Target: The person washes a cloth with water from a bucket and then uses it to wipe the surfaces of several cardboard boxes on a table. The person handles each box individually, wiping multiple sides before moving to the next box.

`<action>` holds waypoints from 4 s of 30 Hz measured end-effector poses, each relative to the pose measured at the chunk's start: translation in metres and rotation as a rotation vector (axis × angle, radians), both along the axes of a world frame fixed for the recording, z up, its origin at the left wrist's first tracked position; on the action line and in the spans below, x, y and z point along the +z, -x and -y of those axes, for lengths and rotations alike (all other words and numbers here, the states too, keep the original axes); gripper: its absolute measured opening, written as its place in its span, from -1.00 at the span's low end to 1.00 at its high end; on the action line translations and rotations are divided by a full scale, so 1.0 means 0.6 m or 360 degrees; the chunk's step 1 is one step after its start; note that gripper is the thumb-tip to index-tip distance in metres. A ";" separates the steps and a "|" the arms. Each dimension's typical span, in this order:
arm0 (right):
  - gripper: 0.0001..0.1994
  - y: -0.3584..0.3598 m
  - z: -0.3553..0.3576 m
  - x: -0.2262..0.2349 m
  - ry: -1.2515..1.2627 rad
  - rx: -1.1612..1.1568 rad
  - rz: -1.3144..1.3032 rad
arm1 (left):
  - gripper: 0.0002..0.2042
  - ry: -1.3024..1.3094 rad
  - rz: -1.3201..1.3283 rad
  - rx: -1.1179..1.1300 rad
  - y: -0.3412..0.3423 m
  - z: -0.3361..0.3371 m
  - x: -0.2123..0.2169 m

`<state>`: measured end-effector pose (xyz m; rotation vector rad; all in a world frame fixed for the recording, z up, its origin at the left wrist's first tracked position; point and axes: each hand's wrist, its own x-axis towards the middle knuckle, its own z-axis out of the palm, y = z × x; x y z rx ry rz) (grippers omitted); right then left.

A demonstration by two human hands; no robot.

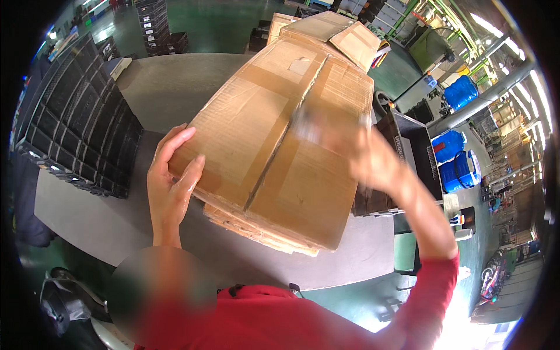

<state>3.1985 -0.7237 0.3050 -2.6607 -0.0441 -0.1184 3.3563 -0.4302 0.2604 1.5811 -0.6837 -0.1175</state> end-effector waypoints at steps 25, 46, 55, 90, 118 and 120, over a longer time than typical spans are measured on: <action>-0.53 -0.249 -0.074 -0.009 0.0299 0.0356 0.0292 | -0.37 0.0110 0.0020 0.0061 -0.003 -0.013 -0.010; -0.56 -0.313 0.135 0.007 0.0558 -0.0337 0.0136 | -0.40 0.0240 0.0056 -0.0060 0.011 0.013 -0.012; -0.67 -0.240 -0.021 -0.005 0.0493 0.0105 0.0204 | -0.30 0.0402 -0.0247 0.0018 0.010 0.019 -0.010; -0.61 -0.117 -0.161 0.092 -0.0295 0.0182 0.0307 | -0.25 0.0813 -0.0245 -0.0802 -0.050 -0.020 -0.071; -0.64 0.082 -0.155 0.066 0.0169 0.0431 0.0225 | -0.34 0.0166 -0.0304 -0.0493 -0.005 0.010 -0.004; -0.68 0.093 -0.154 0.046 0.0417 0.0375 0.0243 | -0.34 0.0176 -0.0233 -0.0497 -0.003 0.015 -0.007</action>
